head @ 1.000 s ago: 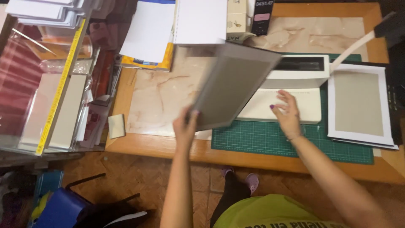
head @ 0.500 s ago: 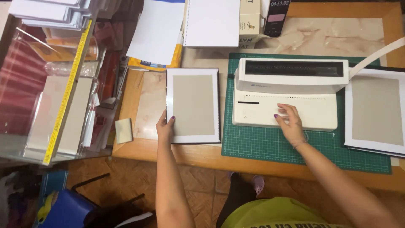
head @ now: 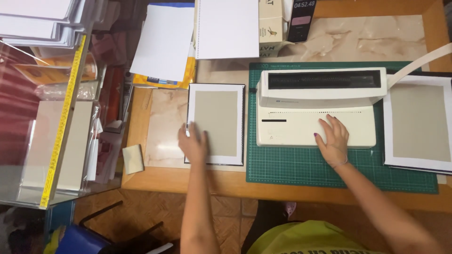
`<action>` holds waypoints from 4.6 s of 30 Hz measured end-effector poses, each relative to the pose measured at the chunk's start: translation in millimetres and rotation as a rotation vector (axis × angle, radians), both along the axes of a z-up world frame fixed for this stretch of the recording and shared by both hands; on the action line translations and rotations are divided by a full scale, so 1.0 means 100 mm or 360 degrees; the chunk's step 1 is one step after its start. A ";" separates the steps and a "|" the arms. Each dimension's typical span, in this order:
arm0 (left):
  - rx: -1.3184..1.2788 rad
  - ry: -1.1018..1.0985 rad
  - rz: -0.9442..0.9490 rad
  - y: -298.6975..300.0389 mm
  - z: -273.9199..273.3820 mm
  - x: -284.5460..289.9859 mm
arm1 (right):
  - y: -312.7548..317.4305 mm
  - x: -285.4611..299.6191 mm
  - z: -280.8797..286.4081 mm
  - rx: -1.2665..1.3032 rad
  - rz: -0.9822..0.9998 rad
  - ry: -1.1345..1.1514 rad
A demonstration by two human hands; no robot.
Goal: The person places a framed document into a laminating machine and pulls the handle to feed it through. They then retrieve a black book from the table, place it into the machine, and pull the handle again. The person repeats this process with another framed document, feeding it through the laminator.
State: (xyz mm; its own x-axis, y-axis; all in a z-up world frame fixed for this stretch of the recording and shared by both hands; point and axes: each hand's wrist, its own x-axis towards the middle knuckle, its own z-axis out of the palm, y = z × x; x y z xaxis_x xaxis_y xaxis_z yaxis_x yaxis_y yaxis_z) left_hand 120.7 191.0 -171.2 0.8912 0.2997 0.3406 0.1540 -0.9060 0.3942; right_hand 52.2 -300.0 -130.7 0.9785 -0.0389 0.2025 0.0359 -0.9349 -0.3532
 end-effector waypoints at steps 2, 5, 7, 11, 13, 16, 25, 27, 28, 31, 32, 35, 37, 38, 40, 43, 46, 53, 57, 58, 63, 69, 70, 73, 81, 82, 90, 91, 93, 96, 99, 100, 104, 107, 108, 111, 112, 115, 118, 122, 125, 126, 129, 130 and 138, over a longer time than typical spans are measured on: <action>-0.0009 0.0179 -0.0069 -0.33 0.21 -0.04 | -0.04 0.00 -0.04 -0.0022 0.0011 0.0009; 0.0041 0.0530 -0.0187 -0.65 0.39 -0.15 | -0.07 -0.05 -0.07 -0.0083 0.0043 0.0033; 0.0103 0.0699 -0.0235 -0.75 0.47 -0.19 | -0.09 -0.04 -0.06 -0.0121 0.0065 0.0045; 0.0183 0.0869 -0.0209 -0.77 0.48 -0.30 | -0.13 -0.05 -0.08 -0.0161 0.0079 0.0093; 0.0194 0.0882 -0.0198 -0.74 0.44 -0.34 | -0.13 -0.05 -0.11 -0.0172 0.0082 0.0084; 0.0198 0.0881 -0.0198 -0.72 0.40 -0.42 | -0.14 -0.03 -0.12 -0.0154 0.0098 0.0071; 0.0229 0.0882 -0.0222 -0.69 0.30 -0.55 | -0.18 -0.04 -0.10 -0.0165 0.0136 0.0097; 0.0220 0.0829 -0.0218 -0.69 0.23 -0.49 | -0.18 -0.03 -0.07 -0.0191 0.0148 0.0122; 0.0221 0.0820 -0.0226 -0.76 0.28 -0.44 | -0.20 -0.01 -0.08 -0.0192 0.0139 0.0114; 0.0163 0.0649 -0.0272 -1.12 0.38 -0.31 | -0.24 -0.01 -0.10 -0.0271 0.0139 0.0141; 0.0157 0.0487 -0.0411 -1.33 0.40 -0.23 | -0.26 0.00 -0.10 -0.0282 0.0154 0.0149; 0.0121 0.0170 -0.0716 -2.02 0.54 -0.10 | -0.30 0.01 -0.10 -0.0287 0.0161 0.0140; 0.0086 0.0017 -0.0888 -2.47 0.61 -0.08 | -0.35 0.02 -0.10 -0.0287 0.0151 0.0126; 0.0076 0.0016 -0.1028 -2.68 0.62 -0.10 | -0.39 0.02 -0.10 -0.0278 0.0142 0.0132; 0.0063 0.0004 -0.1183 -3.02 0.60 -0.14 | -0.49 0.04 -0.11 -0.0275 0.0119 0.0133; 0.0047 0.0146 -0.1381 -3.41 0.53 -0.29 | -0.69 -0.05 -0.09 -0.0234 0.0059 0.0133; 0.0050 0.0237 -0.1489 -3.74 0.53 -0.43 | -0.94 -0.16 -0.04 -0.0263 0.0008 0.0100; -0.0181 0.0268 -0.1625 -4.73 0.59 -0.76 | -1.96 -0.38 0.01 -0.0172 -0.0061 -0.0209; -0.0392 0.0241 -0.1677 -5.40 0.44 -1.00 | -2.59 -0.47 0.00 -0.0160 -0.0111 -0.0350; -0.0398 0.0240 -0.1668 -5.54 0.37 -1.01 | -2.70 -0.47 -0.02 -0.0164 -0.0101 -0.0348; -0.0587 0.0366 -0.1402 -5.92 0.47 -1.19 | -3.15 -0.57 -0.24 -0.0212 -0.0661 -0.0066; -0.1244 0.0755 -0.1020 -6.20 0.39 -1.08 | -3.30 -0.55 -0.09 0.0023 -0.0791 0.0274; -0.1243 0.0751 -0.1017 -6.22 0.43 -1.10 | -3.34 -0.58 -0.13 0.0024 -0.0786 0.0271; -0.1530 0.0752 -0.0711 -6.23 0.54 -1.09 | -3.37 -0.60 -0.18 0.0043 -0.0744 0.0211; -0.1782 0.0672 -0.0437 -6.29 0.22 -1.00 | -3.25 -0.69 -0.26 0.0132 -0.0687 0.0122; -0.1780 0.0671 -0.0434 -6.27 0.13 -0.95 | -3.24 -0.67 -0.25 0.0134 -0.0684 0.0123; -0.2316 0.0858 -0.0864 -5.69 -0.13 -0.69 | -3.51 -0.63 0.38 0.0584 -0.0999 0.0111; -0.2313 0.0860 -0.0875 -5.51 0.06 -0.65 | -3.50 -0.61 0.58 0.0585 -0.1006 0.0104; -0.2186 0.1154 -0.0957 -5.08 0.44 -0.56 | -3.43 -0.57 0.99 0.0646 -0.1228 0.0194; -0.2360 0.1313 -0.1208 -4.49 0.30 -0.29 | -3.48 -0.45 0.70 0.1512 -0.1075 -0.0083; -0.1966 0.1458 -0.1348 -3.79 0.61 -0.14 | -2.97 -0.49 0.86 0.1598 -0.1051 0.0220; -0.1954 0.1464 -0.1347 -3.61 0.76 -0.10 | -2.67 -0.50 1.05 0.1609 -0.1055 0.0220; -0.1231 0.1379 -0.1163 -3.05 1.07 0.07 | -1.94 -0.62 1.03 0.1620 -0.1145 0.0608; -0.0727 0.1093 -0.1301 -2.74 1.17 0.10 | -1.69 -0.74 0.79 0.1800 -0.1173 0.0502; -0.0591 0.0941 -0.1388 -2.65 1.21 0.08 | -1.60 -0.79 0.77 0.1857 -0.1204 0.0468; -0.0451 0.0383 -0.1712 -2.40 1.01 0.06 | -1.44 -0.86 0.76 0.1892 -0.1300 0.0492; -0.0451 0.0383 -0.1724 -2.34 1.01 0.04 | -1.42 -0.91 0.70 0.1894 -0.1310 0.0483; -0.0339 -0.0013 -0.1708 -2.17 0.95 -0.04 | -1.44 -1.09 0.49 0.1914 -0.1323 0.0448; -0.0420 -0.0120 -0.2037 -1.99 0.80 -0.10 | -1.36 -1.17 0.60 0.2093 -0.1386 0.0356; -0.0410 0.0121 -0.2255 -1.88 0.82 -0.20 | -1.13 -1.10 1.08 0.2000 -0.1344 0.0481; -0.0522 0.0024 -0.2152 -1.95 0.96 -0.20 | -0.99 -0.92 1.34 0.2274 -0.1181 0.0300; -0.0666 -0.0034 -0.2030 -1.99 1.01 -0.18 | -0.89 -0.85 1.50 0.2417 -0.1109 0.0167; -0.1116 0.0246 -0.1685 -2.04 1.28 0.04 | -0.79 -0.65 1.90 0.2365 -0.0719 0.0153; -0.1115 0.0247 -0.1678 -2.05 1.20 0.13 | -0.82 -0.57 1.86 0.2366 -0.0716 0.0160; -0.1600 0.0635 -0.1137 -2.15 1.23 0.50 | -0.91 -0.11 1.82 0.2405 -0.0459 -0.0017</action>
State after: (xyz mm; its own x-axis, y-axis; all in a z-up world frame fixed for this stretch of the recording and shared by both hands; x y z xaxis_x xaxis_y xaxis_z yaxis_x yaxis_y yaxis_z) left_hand 170.6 -24.2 -47.9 0.9462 -0.3136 -0.0794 0.0259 -0.1712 0.9849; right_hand 41.5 -391.4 51.6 0.9006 -0.3896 -0.1924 -0.0690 0.3090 -0.9486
